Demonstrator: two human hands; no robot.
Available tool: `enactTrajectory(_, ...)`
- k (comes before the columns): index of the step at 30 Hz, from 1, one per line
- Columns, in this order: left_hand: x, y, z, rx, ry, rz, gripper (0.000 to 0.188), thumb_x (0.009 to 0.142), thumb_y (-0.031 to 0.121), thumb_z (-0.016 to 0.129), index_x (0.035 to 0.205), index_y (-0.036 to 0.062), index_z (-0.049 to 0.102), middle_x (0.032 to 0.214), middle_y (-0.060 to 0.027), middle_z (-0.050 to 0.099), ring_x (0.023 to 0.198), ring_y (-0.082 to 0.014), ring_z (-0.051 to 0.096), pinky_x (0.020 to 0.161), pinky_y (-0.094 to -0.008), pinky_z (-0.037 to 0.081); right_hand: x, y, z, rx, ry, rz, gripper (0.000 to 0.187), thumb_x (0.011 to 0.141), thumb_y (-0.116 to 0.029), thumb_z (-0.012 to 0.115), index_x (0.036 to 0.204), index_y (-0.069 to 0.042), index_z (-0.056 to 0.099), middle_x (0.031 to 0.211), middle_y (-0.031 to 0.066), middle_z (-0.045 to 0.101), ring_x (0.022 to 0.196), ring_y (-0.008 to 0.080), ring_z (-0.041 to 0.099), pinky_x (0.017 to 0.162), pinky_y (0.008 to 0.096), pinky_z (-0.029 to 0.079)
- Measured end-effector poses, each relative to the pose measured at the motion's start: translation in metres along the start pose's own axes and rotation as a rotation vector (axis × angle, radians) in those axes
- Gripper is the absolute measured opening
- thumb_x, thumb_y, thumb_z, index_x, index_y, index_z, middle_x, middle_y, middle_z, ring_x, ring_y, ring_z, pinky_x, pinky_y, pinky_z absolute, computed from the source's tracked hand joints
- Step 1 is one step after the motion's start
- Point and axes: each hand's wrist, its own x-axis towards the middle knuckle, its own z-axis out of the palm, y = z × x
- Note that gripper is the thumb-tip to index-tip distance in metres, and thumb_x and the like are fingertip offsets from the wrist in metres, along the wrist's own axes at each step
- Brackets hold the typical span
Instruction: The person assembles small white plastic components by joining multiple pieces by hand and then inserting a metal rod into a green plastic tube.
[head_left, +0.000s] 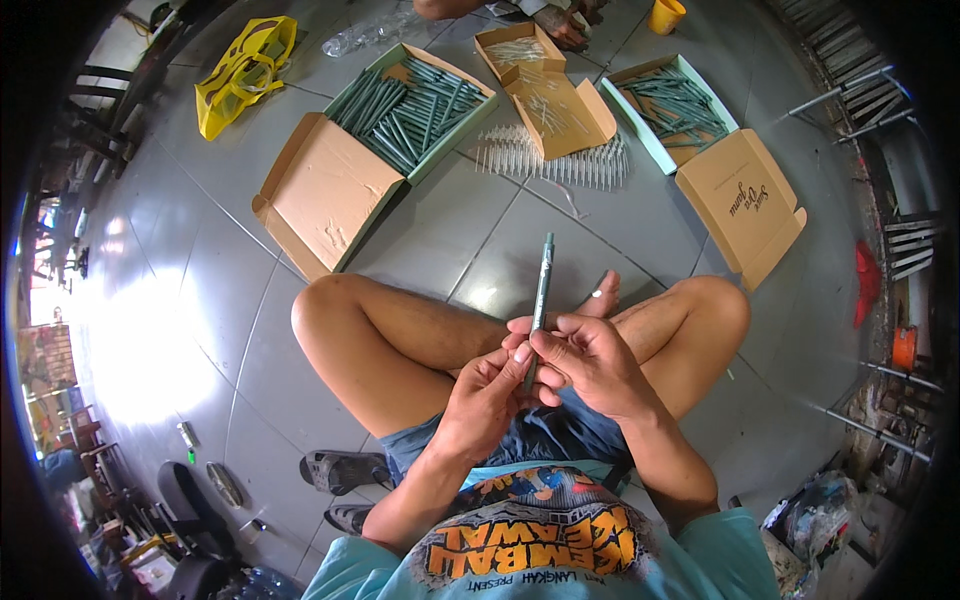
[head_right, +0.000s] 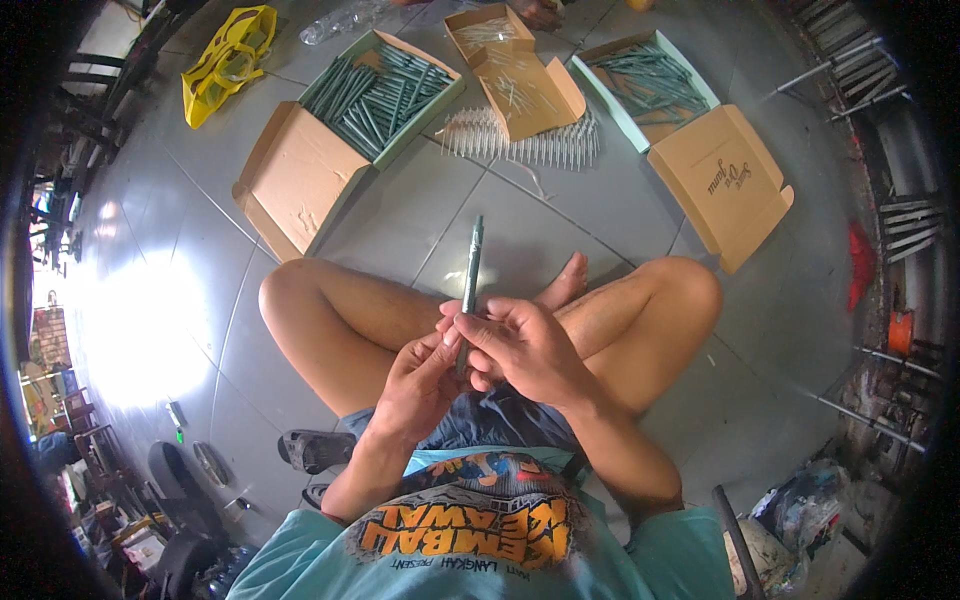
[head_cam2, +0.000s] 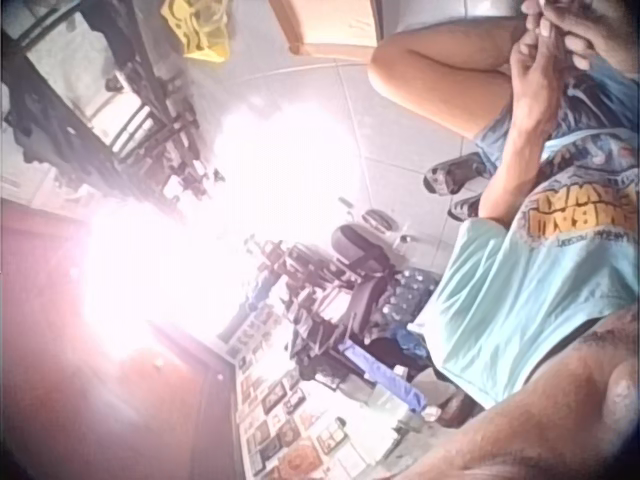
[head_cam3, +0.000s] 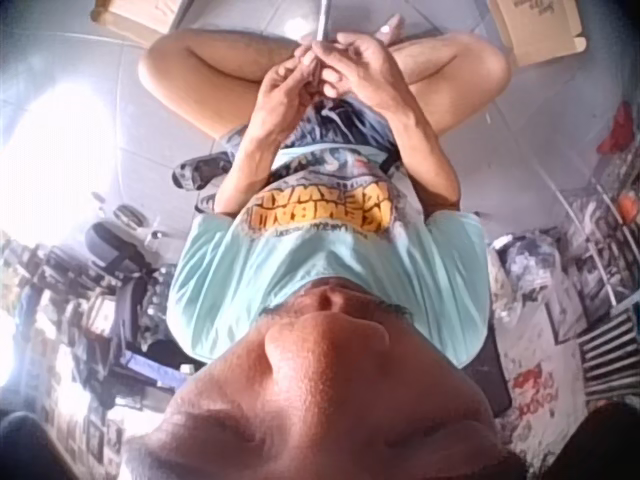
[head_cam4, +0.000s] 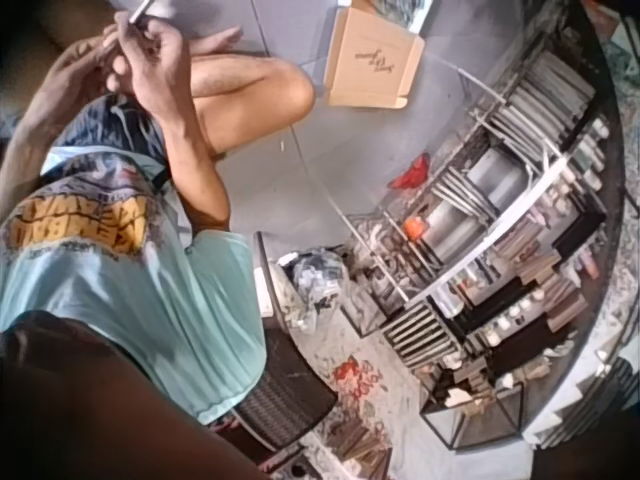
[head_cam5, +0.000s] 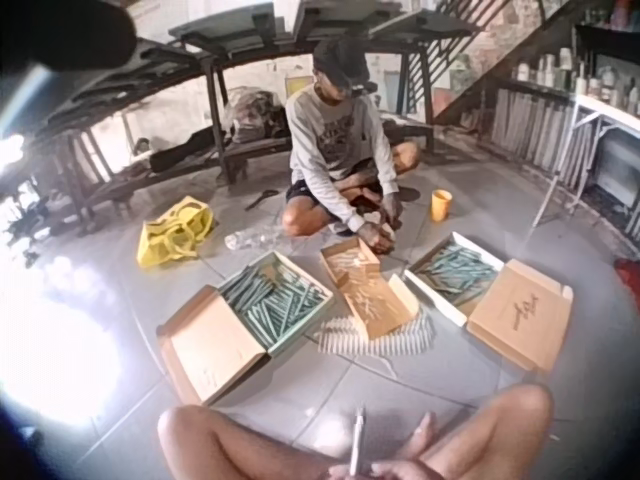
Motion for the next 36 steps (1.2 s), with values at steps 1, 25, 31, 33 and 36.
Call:
enactTrajectory(1, 0.001, -0.001, 0.0, 0.007, 0.01, 0.005, 0.035, 0.106, 0.031, 0.044, 0.11, -0.0004, 0.06, 0.095, -0.0089, 0.069, 0.079, -0.0141, 0.066, 0.078, -0.027, 0.054, 0.0, 0.0, -0.001, -0.047, 0.004, -0.001, 0.03, 0.103, -0.021, 0.053, 0.105, 0.006, 0.066, 0.093, 0.0095, 0.067, 0.061, 0.0093, 0.058, 0.048, 0.023, 0.048)
enactTrajectory(25, 0.003, 0.022, 0.022, 0.759, 0.162, 0.187, 0.029, 0.104, 0.017, 0.051, 0.116, -0.0072, 0.061, 0.086, -0.0065, 0.067, 0.079, -0.0104, 0.063, 0.074, -0.0255, 0.052, 0.012, 0.001, 0.006, -0.35, 0.185, -0.186, 0.027, 0.099, -0.024, 0.061, 0.101, 0.0, 0.074, 0.069, 0.0018, 0.067, 0.063, 0.0043, 0.06, 0.062, 0.0157, 0.043)
enactTrajectory(31, 0.002, 0.019, 0.03, 0.874, 0.293, 0.2, 0.025, 0.102, 0.017, 0.053, 0.112, -0.004, 0.064, 0.08, -0.0065, 0.067, 0.073, -0.0106, 0.062, 0.068, -0.0261, 0.051, 0.016, 0.001, 0.001, -0.416, 0.239, -0.27, 0.034, 0.095, -0.015, 0.066, 0.123, 0.003, 0.061, 0.086, 0.0056, 0.069, 0.071, 0.0072, 0.062, 0.071, 0.0219, 0.051)
enactTrajectory(33, 0.004, 0.018, 0.026, 0.991, 0.307, 0.219, 0.024, 0.101, 0.016, 0.054, 0.11, -0.0039, 0.065, 0.077, -0.0076, 0.066, 0.071, -0.011, 0.062, 0.067, -0.0267, 0.051, 0.026, 0.002, -0.005, -0.391, 0.281, -0.432, 0.045, 0.091, -0.014, 0.07, 0.129, 0.004, 0.053, 0.091, 0.0099, 0.068, 0.08, 0.0133, 0.066, 0.077, 0.0269, 0.054)
enactTrajectory(36, 0.002, 0.018, 0.036, 1.001, 0.314, 0.226, 0.021, 0.101, 0.014, 0.054, 0.101, -0.0034, 0.066, 0.075, -0.003, 0.065, 0.071, -0.0061, 0.057, 0.066, -0.0238, 0.048, 0.033, -0.01, -0.002, -0.278, 0.271, -0.544, 0.038, 0.091, -0.012, 0.07, 0.123, 0.004, 0.056, 0.094, 0.0113, 0.069, 0.085, 0.0141, 0.067, 0.078, 0.0267, 0.055)
